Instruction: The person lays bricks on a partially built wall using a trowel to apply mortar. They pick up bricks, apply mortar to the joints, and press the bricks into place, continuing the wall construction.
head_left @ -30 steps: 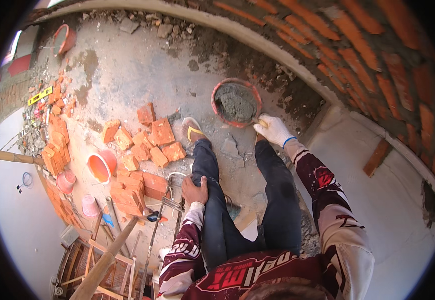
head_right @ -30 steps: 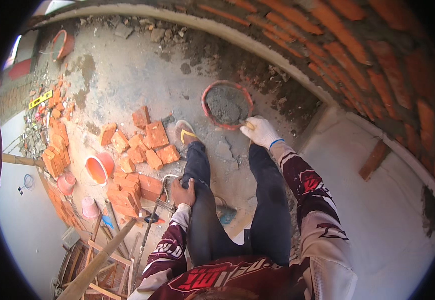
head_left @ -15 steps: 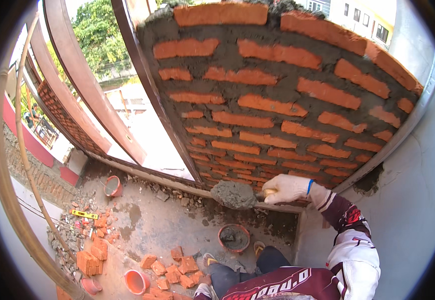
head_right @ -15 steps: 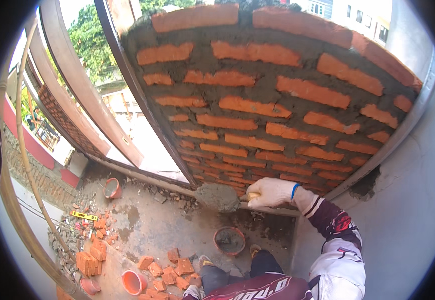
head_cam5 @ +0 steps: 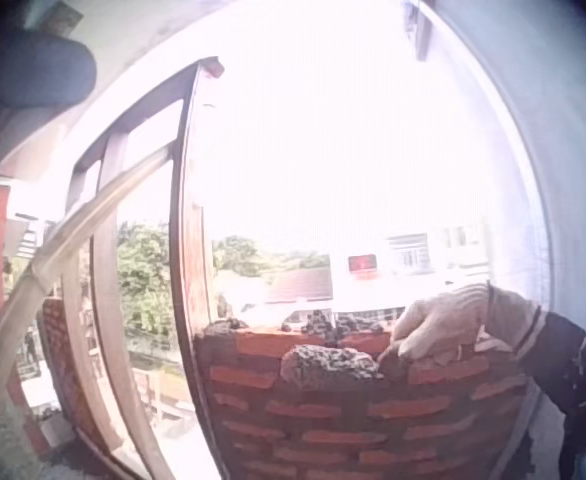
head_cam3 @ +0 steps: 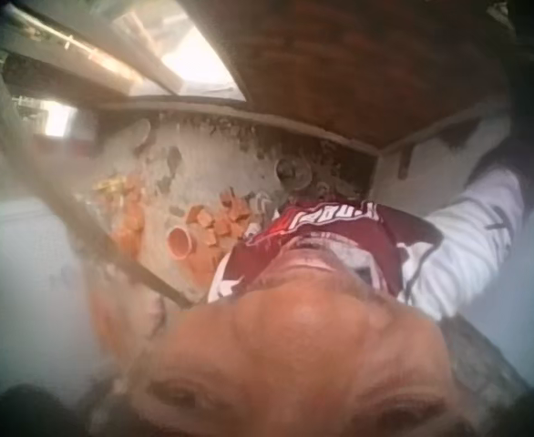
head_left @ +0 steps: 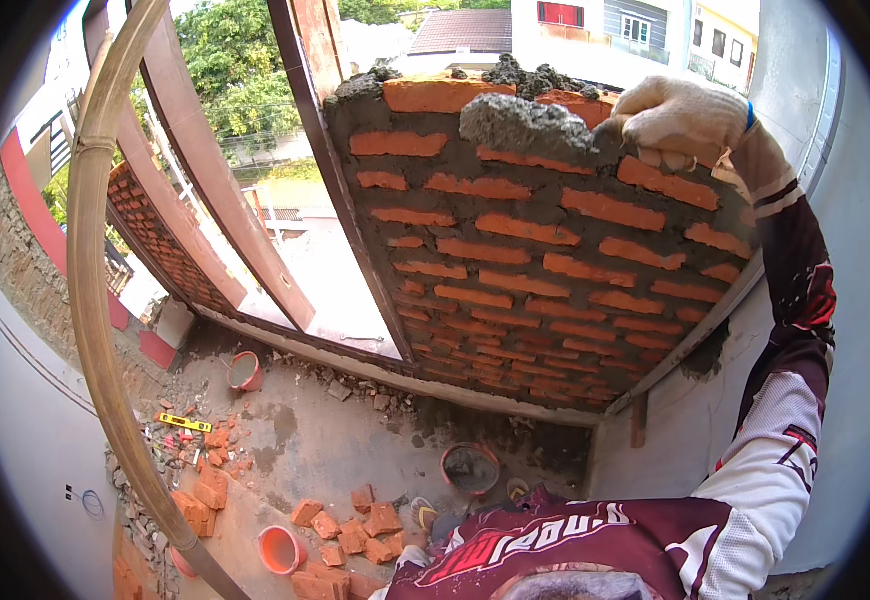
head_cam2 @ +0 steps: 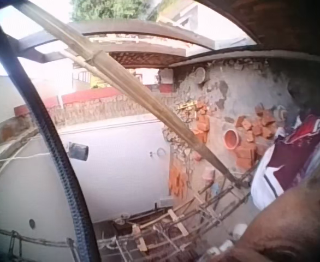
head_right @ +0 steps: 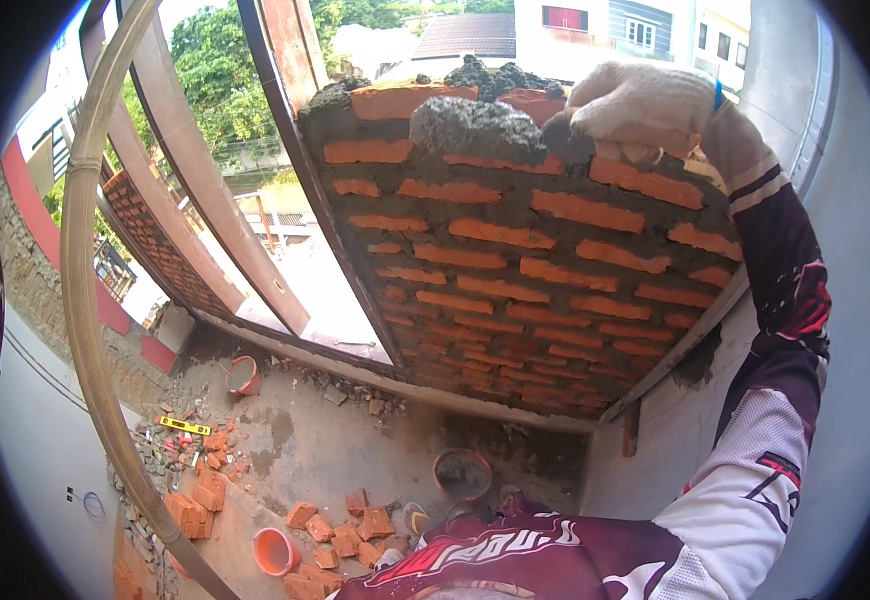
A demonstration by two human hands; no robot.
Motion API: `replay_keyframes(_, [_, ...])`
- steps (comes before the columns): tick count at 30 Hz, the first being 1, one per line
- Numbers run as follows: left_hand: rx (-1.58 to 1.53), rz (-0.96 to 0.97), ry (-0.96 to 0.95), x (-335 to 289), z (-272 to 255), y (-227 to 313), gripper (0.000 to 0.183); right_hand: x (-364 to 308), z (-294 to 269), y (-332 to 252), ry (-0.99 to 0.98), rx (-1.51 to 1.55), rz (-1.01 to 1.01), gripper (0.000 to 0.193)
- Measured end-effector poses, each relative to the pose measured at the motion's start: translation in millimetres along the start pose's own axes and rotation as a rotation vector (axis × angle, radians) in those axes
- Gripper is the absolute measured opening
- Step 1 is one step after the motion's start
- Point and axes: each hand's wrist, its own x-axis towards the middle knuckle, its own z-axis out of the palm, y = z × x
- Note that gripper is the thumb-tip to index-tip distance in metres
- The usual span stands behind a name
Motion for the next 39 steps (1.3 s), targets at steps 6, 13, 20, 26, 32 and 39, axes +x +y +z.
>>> replay_keyframes(6, [-0.089,0.008,0.001,2.3,-3.6,-30.6,0.039,14.2,-73.7,-46.9,0.170,-0.059,0.072,0.032])
replay_keyframes(13, [-0.077,-0.101,0.044,-23.6,-10.9,-65.4,0.039,94.4,-125.4,-63.6,0.225,0.065,0.026,0.031])
replay_keyframes(20, [-0.052,-0.138,0.053,-19.8,-13.8,-56.9,0.039,145.6,-84.4,-37.8,0.432,0.077,-0.163,0.026])
replay_keyframes(26, [-0.038,-0.163,0.066,-2.9,-21.7,-34.4,0.039,231.8,-68.2,-42.0,0.225,-0.062,-0.062,0.040])
replay_keyframes(32, [-0.027,-0.183,0.070,3.7,-32.7,-33.6,0.039,277.0,-23.9,-80.8,0.327,-0.391,-0.148,0.035])
replay_keyframes(39, [0.007,-0.155,0.072,7.3,-45.1,-56.6,0.039,295.0,22.8,-99.3,0.435,-1.033,-0.331,0.031])
